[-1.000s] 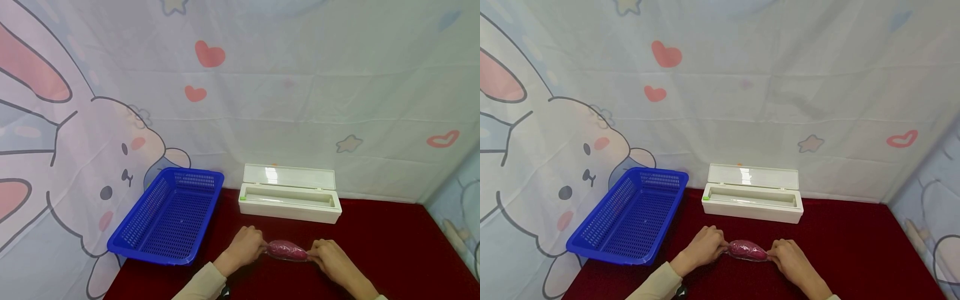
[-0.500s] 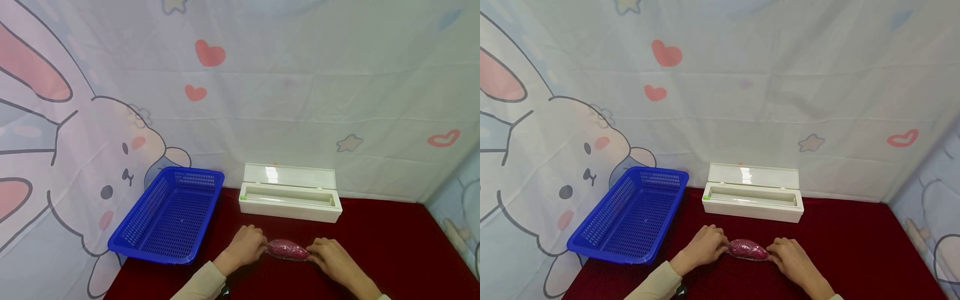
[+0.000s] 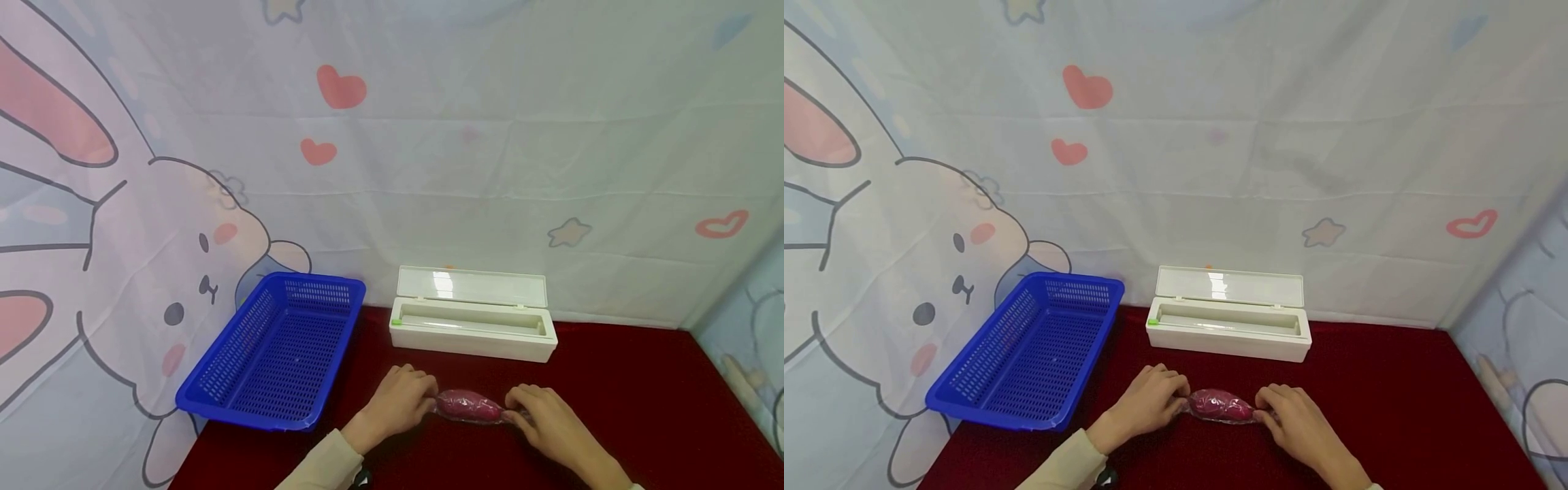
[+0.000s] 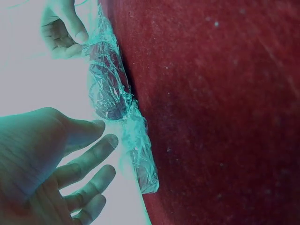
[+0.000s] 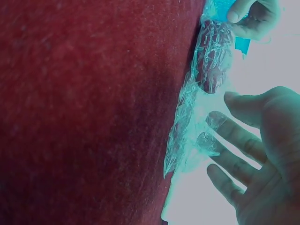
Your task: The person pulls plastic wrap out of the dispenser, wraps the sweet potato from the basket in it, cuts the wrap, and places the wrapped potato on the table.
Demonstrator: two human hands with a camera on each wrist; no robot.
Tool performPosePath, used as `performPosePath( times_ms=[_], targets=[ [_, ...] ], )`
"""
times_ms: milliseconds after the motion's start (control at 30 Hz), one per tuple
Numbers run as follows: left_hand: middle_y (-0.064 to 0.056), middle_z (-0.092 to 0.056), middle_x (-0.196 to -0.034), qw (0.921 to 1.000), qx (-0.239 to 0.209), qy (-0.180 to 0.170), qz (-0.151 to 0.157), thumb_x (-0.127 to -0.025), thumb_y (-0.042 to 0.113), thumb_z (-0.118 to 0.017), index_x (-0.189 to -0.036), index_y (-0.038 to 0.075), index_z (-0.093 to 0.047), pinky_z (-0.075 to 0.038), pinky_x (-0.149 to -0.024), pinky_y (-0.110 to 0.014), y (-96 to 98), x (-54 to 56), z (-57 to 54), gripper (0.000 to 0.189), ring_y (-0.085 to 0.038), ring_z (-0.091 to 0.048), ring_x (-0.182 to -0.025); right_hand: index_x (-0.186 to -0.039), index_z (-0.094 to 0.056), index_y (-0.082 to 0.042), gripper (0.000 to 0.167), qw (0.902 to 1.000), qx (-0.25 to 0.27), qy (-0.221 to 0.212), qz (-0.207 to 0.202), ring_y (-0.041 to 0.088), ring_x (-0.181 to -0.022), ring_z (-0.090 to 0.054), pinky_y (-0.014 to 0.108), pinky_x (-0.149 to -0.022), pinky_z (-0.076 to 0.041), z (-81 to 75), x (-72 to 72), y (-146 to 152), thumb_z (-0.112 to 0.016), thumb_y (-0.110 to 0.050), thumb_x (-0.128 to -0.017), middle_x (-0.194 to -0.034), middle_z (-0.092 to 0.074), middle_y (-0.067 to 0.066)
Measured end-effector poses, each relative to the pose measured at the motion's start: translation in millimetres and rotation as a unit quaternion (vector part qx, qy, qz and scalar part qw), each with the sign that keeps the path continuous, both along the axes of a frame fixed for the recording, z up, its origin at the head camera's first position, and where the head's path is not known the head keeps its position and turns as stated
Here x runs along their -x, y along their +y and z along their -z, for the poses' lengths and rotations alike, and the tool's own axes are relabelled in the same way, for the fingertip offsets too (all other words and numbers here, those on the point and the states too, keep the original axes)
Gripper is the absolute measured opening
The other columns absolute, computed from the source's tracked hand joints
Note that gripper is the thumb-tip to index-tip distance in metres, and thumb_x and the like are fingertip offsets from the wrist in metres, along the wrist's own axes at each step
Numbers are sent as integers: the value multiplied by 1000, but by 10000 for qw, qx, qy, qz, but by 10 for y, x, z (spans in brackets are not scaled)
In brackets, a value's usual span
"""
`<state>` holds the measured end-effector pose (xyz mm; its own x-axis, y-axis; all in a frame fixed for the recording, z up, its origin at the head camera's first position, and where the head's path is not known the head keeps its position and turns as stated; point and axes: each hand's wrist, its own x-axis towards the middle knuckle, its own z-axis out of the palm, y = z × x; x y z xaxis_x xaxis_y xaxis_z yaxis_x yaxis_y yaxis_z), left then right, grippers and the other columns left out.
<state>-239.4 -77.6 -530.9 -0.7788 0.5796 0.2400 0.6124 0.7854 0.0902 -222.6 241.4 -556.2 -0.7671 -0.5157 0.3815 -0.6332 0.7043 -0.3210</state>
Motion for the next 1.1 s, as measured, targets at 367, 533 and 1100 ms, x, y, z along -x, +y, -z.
performPosePath(
  times_ms=[367,533,1100],
  targets=[
    [17,-75,-86,9999,60,-64,75,-93,31,-81,-88,30,-81,-47,-79,-27,33,9,83,4,-4,-60,-78,-91,-74,-27,19,9997,109,66,-231,-3,-84,-62,30,-72,-56,60,3,-18,-86,-13,-88,-93,-68,-20],
    [18,-77,-86,9999,63,-49,107,-90,27,-84,-87,30,-84,-49,-81,-28,39,27,93,4,-4,-62,-78,-89,-75,-27,22,9995,30,106,-300,3,-88,-67,33,-75,-59,71,18,-27,-88,-10,-85,-96,-73,-17],
    [17,-79,-84,9996,101,-198,176,-87,27,-88,-85,30,-86,-52,-85,-28,46,66,176,4,-1,-66,-78,-83,-79,-23,20,9982,-86,-509,-300,14,-94,-73,37,-81,-63,62,48,-62,-88,-6,-83,-97,-79,-9]
  ],
)
